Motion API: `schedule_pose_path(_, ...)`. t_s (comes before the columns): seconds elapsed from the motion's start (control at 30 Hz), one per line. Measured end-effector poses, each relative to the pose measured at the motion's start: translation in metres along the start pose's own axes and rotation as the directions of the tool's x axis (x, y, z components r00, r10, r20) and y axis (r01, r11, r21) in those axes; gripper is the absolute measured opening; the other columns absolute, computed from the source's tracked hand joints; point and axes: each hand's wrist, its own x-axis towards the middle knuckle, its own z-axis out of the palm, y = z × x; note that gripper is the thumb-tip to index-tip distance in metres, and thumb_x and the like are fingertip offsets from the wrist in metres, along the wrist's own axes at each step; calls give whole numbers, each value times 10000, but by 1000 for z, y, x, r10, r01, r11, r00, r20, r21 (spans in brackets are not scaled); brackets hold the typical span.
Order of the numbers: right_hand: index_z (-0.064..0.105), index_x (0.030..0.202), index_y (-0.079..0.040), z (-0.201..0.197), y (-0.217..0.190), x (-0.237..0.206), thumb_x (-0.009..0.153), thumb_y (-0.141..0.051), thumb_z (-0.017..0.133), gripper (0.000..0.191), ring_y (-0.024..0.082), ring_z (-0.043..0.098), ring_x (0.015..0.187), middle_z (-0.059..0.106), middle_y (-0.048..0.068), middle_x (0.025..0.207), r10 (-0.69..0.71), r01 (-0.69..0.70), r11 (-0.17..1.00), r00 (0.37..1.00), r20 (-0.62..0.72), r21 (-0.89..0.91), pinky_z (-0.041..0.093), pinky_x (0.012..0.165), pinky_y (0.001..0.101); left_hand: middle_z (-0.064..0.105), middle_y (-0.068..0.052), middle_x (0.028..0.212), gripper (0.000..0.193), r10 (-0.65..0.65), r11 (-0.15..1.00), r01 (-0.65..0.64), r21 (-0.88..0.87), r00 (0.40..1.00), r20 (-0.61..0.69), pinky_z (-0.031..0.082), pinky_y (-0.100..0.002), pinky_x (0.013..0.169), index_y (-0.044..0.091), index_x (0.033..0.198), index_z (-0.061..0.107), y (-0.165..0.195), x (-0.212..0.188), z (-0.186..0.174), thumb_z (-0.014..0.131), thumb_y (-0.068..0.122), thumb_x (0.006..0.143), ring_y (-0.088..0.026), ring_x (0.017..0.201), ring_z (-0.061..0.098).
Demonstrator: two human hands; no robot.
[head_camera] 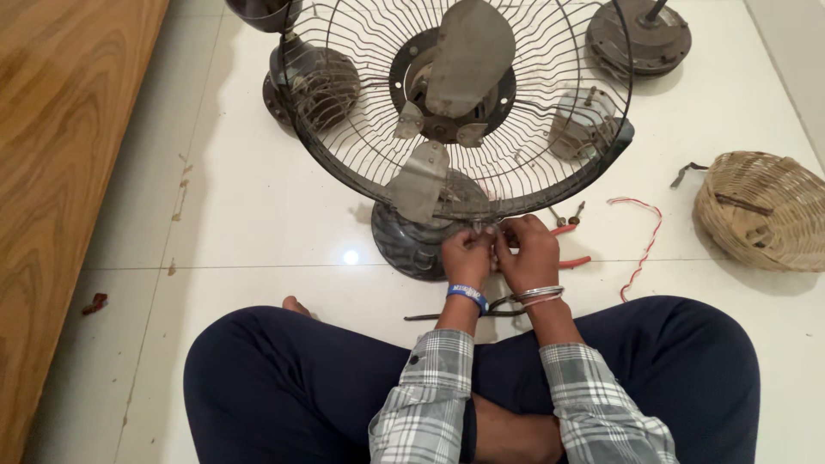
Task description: The person sits on the floor repairing an electric table fan. They twist and secure fasteners by hand to attach the front grille guard to the fan base, briefly pick up and set down pliers, and continue working around the guard rim with small parts from the floor.
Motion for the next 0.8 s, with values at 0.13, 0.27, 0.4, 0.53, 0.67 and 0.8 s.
schedule_pose_path(0.13, 721, 945, -14, 0, 1, 0, 832, -63, 737, 124, 285, 688, 785, 669, 131, 903, -69, 68, 994, 998, -11, -83, 550, 705, 401, 566, -29, 570, 292, -6, 1000, 4, 31, 998, 66, 328, -277, 400, 63, 636, 583, -8, 3, -13, 758, 142, 856, -92, 441, 473)
schedule_pose_path(0.27, 721, 946, -15, 0, 0, 1, 839, -83, 731, 127, 302, 673, 814, 667, 133, 897, -96, 95, 988, 995, -1, -119, 537, 730, 424, 567, -26, 585, 250, -65, 994, 51, 101, 989, 136, 305, -287, 417, 42, 636, 589, 6, 9, -23, 729, 101, 835, -96, 457, 456)
schedule_pose_path(0.4, 730, 946, -24, 0, -1, 1, 839, -98, 734, 130, 315, 658, 818, 670, 130, 883, -124, 120, 982, 992, -18, -147, 529, 732, 434, 605, -106, 568, 298, 148, 748, -242, 618, 969, 200, 446, -344, 504, -3, 652, 660, 32, 7, -32, 802, 206, 809, -143, 517, 533)
schedule_pose_path(0.53, 726, 943, -23, -1, -1, 0, 850, -98, 738, 119, 312, 658, 801, 661, 133, 872, -89, 85, 987, 996, -18, -133, 529, 715, 433, 686, -121, 701, 191, 422, 502, -332, 799, 900, 110, 532, -420, 588, 42, 765, 739, 36, -11, -28, 775, 226, 802, -289, 606, 660)
schedule_pose_path(0.67, 718, 918, -20, -2, 0, 1, 841, -82, 734, 99, 301, 661, 779, 656, 128, 856, -78, 75, 991, 997, -25, -112, 527, 702, 428, 722, -113, 661, 327, 237, 793, -174, 584, 971, -33, 563, -389, 557, 9, 774, 755, 41, -12, -21, 758, 327, 849, -225, 572, 692)
schedule_pose_path(0.8, 716, 888, -18, -2, 1, 1, 826, -82, 744, 93, 303, 663, 763, 650, 126, 811, -77, 76, 986, 997, -7, -145, 521, 687, 430, 723, -127, 624, 411, 147, 846, -110, 523, 989, -30, 560, -335, 502, -18, 739, 737, 39, -17, -14, 783, 379, 835, -190, 508, 697)
